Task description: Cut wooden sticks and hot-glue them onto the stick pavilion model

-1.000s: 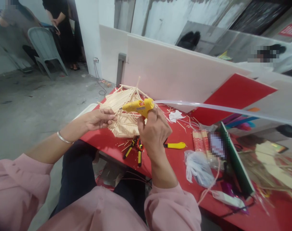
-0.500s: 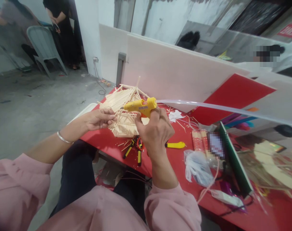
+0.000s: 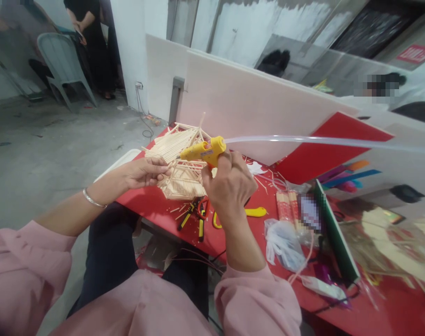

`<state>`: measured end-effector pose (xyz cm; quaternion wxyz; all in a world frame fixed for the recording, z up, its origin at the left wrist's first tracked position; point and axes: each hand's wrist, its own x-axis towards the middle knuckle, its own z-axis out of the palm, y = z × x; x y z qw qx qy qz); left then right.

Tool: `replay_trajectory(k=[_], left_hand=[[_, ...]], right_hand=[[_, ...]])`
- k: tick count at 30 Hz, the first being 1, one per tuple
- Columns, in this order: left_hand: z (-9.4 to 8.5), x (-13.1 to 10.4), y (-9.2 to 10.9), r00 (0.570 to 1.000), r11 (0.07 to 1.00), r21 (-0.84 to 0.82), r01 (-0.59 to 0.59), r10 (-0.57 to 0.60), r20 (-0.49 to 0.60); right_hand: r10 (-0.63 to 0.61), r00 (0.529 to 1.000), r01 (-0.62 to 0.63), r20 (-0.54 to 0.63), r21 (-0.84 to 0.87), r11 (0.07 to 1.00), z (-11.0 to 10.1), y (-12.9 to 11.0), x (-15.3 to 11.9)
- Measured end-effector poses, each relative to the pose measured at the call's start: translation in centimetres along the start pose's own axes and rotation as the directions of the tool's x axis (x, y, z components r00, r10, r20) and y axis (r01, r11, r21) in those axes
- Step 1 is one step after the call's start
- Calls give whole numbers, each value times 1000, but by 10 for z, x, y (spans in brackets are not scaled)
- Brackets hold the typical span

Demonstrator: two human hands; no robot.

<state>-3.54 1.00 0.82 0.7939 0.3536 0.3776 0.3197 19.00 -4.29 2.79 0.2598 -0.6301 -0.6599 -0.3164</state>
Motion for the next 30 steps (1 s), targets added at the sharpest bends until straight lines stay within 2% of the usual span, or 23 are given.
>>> replay_trajectory(k=[12,20,26,30], left_hand=[[-6,2,-3,997,1000,-19,-21,23,75],[-11,-1,-7,999,999,-48,-23,25,36],[-18,-1,-8,998,998,-55,-30,34,60],[-15,0,-6,998,998,-58,-26,29,52]], right_hand=[[-43,999,43,-24,-6,999,2,-3,2],[-69,997,69,23,20,997,4,-11,-3],[-79,997,79,7,7,997,5,-9,-4],[-38,999,38,-9,-10,999,3,-4,-3]])
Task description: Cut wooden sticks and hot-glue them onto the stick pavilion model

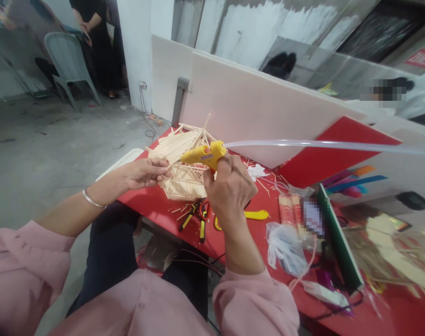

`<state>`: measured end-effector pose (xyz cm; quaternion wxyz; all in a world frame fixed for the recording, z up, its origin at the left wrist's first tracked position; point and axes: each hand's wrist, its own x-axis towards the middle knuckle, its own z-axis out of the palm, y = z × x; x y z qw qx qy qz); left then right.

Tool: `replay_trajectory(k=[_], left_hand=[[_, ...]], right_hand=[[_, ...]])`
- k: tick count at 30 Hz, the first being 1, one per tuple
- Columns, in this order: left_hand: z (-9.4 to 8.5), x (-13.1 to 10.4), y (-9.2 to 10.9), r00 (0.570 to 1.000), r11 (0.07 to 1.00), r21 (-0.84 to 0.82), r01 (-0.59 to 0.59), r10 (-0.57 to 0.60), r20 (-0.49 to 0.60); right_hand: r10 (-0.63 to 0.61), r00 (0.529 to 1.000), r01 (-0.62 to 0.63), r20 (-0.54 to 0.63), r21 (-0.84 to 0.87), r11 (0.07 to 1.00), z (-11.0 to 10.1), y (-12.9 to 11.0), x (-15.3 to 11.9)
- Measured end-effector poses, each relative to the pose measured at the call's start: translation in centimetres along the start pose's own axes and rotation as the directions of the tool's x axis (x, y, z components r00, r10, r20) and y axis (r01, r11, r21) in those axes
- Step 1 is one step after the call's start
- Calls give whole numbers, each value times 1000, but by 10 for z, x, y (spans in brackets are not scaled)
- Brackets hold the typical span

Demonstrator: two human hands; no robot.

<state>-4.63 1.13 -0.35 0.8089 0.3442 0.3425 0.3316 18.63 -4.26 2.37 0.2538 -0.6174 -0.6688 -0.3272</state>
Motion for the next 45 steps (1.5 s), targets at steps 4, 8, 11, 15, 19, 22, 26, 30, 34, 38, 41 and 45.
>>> replay_trajectory(k=[4,8,11,15,19,22,26,30,34,38,41,45], left_hand=[[8,1,3,999,1000,27,7,-6,-33],[14,3,5,999,999,45,17,-16,-41],[13,4,4,1000,998,56,12,-12,-9],[8,4,3,1000,999,33,-8,8,8],[7,3,3,1000,1000,23,-13,13,8],[8,4,3,1000,999,27,-24,24,4],[9,7,3,1000,999,35,-18,18,10],[8,7,3,1000,999,34,-20,19,14],[9,7,4,1000,999,29,-14,14,3],[11,8,5,1000,999,44,-14,14,-13],[13,8,6,999,999,48,-16,18,-34],[18,7,8,998,999,44,-22,25,-56]], right_hand=[[31,1000,-31,1,11,999,0,3,-1],[18,1000,-18,10,29,999,2,3,-4],[-2,1000,2,11,18,1000,4,4,-7],[-35,999,35,-28,3,999,6,5,-8],[-49,997,49,-57,-11,999,7,5,-8],[-59,998,59,-21,-12,998,7,5,-10],[-32,999,32,-30,-11,999,6,6,-10],[-14,999,14,-47,-2,1000,6,5,-9],[-37,999,37,-29,7,999,7,4,-10],[-37,999,38,-35,18,999,6,6,-12],[-6,996,5,-90,-16,1000,5,9,-13],[3,991,-7,-134,-31,999,6,11,-13]])
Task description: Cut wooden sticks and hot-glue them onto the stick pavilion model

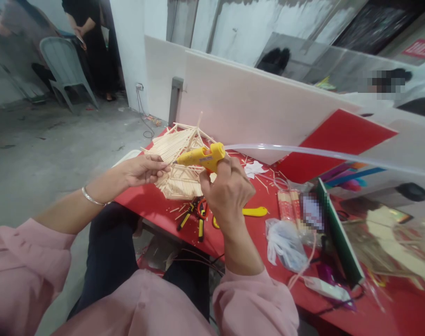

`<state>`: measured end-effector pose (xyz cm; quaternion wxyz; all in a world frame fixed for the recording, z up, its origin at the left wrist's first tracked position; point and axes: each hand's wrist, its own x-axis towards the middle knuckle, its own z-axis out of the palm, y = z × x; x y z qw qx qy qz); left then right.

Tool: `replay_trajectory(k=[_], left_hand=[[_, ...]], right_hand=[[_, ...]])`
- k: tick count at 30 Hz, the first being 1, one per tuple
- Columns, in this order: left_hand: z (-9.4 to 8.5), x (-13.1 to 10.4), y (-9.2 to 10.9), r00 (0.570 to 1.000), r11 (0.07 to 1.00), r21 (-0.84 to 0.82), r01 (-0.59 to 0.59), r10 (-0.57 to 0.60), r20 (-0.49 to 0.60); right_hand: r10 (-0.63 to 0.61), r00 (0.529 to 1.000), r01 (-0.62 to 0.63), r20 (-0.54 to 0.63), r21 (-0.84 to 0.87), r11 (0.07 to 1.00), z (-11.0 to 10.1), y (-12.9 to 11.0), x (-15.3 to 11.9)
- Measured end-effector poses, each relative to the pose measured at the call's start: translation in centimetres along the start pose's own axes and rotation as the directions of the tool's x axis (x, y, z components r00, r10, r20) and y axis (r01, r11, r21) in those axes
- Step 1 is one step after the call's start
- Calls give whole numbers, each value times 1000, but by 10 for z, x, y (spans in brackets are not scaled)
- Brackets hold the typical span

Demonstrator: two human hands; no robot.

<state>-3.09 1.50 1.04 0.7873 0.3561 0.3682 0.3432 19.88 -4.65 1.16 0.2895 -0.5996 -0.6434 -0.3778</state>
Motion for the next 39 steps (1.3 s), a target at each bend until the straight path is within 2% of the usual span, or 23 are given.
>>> replay_trajectory(k=[5,13,18,24,39], left_hand=[[5,-1,2,999,1000,4,8,-8,-44],[-2,4,-2,999,999,38,11,-9,-47],[0,4,2,994,999,-4,46,-46,-101],[-5,4,-1,999,999,34,37,-36,-30],[-6,3,-4,999,995,90,51,-50,-10]], right_hand=[[-5,1000,5,-2,17,1000,1,-4,2],[-1,998,-5,63,85,996,1,-8,4],[-7,998,3,56,62,998,1,-7,3],[0,999,-2,44,32,999,1,-7,3],[33,998,-34,62,22,999,-1,-9,2]])
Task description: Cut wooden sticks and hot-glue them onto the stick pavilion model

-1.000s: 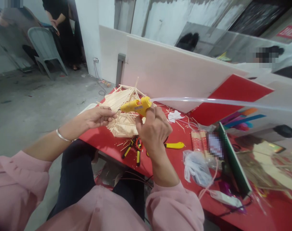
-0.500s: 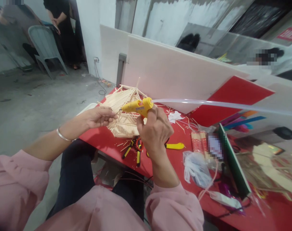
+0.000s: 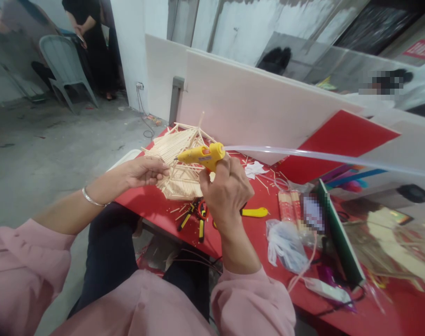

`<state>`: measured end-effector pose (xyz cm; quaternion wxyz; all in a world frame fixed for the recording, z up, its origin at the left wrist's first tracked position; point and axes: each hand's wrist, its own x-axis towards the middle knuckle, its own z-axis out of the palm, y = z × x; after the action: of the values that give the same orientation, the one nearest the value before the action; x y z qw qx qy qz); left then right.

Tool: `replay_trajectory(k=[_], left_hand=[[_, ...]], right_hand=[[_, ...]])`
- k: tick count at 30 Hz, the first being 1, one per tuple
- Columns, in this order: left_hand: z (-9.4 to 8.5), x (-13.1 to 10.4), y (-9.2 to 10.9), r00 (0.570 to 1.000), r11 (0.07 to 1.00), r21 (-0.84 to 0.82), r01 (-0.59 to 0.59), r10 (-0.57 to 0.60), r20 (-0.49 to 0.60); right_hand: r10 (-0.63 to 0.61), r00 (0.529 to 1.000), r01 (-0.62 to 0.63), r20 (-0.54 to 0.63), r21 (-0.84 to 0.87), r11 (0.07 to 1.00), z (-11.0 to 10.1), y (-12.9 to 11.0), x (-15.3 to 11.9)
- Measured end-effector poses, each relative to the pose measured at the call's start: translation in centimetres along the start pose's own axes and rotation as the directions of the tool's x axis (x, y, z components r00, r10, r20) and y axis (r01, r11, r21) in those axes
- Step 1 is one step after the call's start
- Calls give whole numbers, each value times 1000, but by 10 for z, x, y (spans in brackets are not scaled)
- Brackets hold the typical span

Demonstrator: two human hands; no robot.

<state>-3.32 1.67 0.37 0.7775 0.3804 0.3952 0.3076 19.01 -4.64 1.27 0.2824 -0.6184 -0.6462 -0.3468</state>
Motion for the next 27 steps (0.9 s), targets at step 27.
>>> replay_trajectory(k=[27], left_hand=[[-4,2,0,998,998,-48,41,-43,-40]], right_hand=[[28,999,-30,40,41,999,0,0,-1]])
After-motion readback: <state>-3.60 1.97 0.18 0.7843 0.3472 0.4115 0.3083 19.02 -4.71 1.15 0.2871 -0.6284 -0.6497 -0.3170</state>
